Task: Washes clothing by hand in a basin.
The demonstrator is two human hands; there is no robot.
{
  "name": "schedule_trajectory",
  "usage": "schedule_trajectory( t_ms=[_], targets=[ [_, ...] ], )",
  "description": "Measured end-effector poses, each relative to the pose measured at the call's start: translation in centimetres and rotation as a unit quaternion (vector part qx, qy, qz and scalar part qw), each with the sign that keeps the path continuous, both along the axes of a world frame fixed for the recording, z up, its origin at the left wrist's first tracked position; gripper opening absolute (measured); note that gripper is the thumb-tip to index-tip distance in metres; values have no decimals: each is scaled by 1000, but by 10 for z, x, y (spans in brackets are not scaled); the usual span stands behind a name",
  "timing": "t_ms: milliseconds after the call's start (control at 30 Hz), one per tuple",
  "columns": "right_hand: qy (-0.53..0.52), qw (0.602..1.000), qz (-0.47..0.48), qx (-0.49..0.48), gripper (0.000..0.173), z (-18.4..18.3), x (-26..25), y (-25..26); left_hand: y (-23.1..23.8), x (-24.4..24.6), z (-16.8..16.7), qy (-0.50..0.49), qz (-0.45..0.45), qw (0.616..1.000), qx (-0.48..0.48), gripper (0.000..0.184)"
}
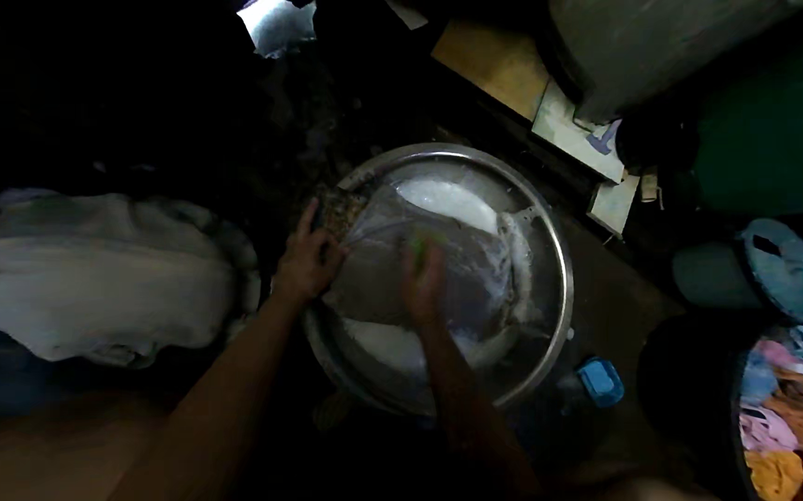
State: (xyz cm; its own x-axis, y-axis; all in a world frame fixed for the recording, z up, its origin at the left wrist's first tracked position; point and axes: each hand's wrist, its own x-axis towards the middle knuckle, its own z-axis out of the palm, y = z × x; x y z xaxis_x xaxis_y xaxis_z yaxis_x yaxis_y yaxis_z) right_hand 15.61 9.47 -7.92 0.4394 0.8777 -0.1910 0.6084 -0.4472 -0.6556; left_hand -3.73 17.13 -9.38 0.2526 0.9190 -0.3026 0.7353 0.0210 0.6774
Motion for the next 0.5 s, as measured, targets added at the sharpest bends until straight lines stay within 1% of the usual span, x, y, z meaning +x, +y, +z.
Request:
schedule_trajectory(
  t_ms=[33,67,100,133,167,200,233,267,300,333,367,400,433,500],
  targets=[
    [18,997,77,15,49,4,-33,13,-3,-2,-1,-1,-1,1000,-3,23],
    [16,991,134,10,50,5,-48,26,-3,-2,0,-6,-3,1000,-3,20],
    [6,987,159,-12,50,2,-39,35,-1,-3,-1,-10,-9,1000,-1,21],
    [-6,987,152,-43,50,-7,-7,36,-1,-4,-3,-15,-17,1000,7,24],
    [-40,991,114,-61,50,-22,39,34,0,-4,-5,-23,-19,999,18,26],
    [-86,991,56,-81,50,-40,90,28,2,-4,-6,-26,-18,999,26,28],
    [-121,984,-11,-133,52,-53,136,18,1,-3,-6,-18,-19,999,27,29],
    [-141,971,-68,-180,52,-58,167,9,0,-2,-5,-8,-20,999,24,31],
    [-143,961,-105,-210,52,-55,181,10,1,-1,-4,-1,-21,1000,23,31],
    [-131,961,-126,-208,50,-47,175,19,1,-1,-4,3,-19,1000,23,31],
    [-116,969,-131,-173,49,-38,153,30,0,-1,-4,9,-16,1000,19,31],
    [-95,984,-108,-104,49,-30,118,40,0,0,-3,9,-14,1000,13,30],
    [-70,995,-59,-41,49,-20,71,49,2,0,-3,11,-13,1000,12,29],
    [-20,996,84,3,50,-1,-20,48,-1,-2,-3,13,-17,1000,8,25]
  ],
)
